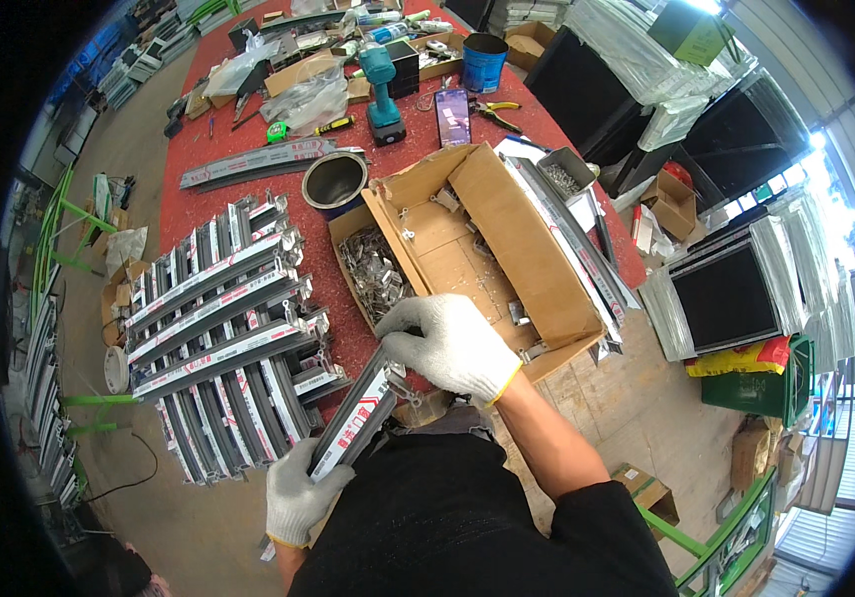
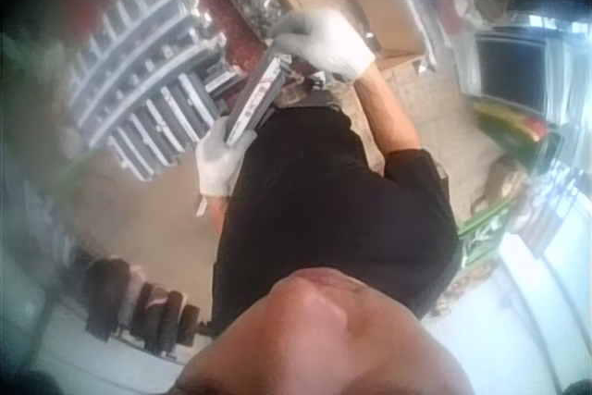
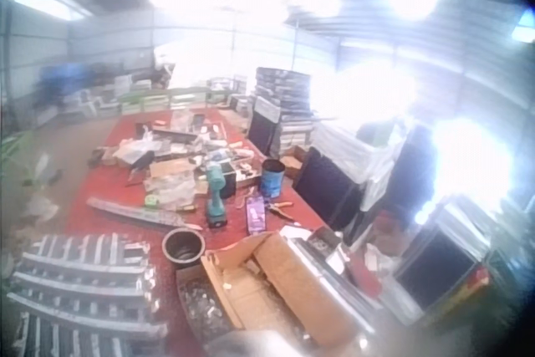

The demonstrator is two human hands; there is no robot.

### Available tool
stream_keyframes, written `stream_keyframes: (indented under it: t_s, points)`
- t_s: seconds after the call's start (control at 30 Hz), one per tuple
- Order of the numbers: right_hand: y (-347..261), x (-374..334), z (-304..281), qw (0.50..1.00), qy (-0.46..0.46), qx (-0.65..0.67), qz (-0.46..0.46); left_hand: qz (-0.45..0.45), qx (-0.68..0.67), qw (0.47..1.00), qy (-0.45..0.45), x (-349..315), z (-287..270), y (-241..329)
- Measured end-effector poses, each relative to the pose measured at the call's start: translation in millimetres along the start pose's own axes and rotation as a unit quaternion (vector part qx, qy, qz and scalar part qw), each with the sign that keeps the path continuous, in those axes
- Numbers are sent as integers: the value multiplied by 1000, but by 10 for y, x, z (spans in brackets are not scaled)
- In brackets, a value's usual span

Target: The person assembles metal frame components by inserting small metal brackets into slots on long aluminum extrusions. They repeatedly pick brackets from a cardboard box, align them with the extrusion, and press them into place. Completed units are stacked on the table.

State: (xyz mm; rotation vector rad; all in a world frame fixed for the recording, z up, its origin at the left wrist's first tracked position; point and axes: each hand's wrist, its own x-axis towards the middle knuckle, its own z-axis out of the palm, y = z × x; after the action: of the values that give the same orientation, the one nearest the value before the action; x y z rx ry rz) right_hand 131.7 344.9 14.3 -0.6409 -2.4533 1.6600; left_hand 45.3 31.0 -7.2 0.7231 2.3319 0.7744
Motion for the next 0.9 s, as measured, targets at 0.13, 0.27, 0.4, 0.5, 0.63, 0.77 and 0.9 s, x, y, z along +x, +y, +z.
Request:
stream_keyframes:
  t_s: [0.13,0.27,0.4,0.5,0.63,0.77,0.9]
  points:
    - [75,50,-102,995,-79,61,19,-1,-2,1000,-23,29,-56,-18]
    - [191,45,-150,972,-120,196,43,-72,-53,994,-62,26,-101,44]
    - [398,90,37,943,-126,305,39,-48,-64,995,-61,36,-130,121]
    - [546,125,196,916,-119,379,51,-52,-61,994,-73,57,-174,150]
    - [656,170,254,947,-95,306,-13,-63,-51,993,-88,90,-244,195]
    - [675,260,367,965,-7,207,-162,-84,-71,990,-87,123,-360,243]
    - [638,185,450,839,-72,515,162,36,16,998,-50,245,-635,157]
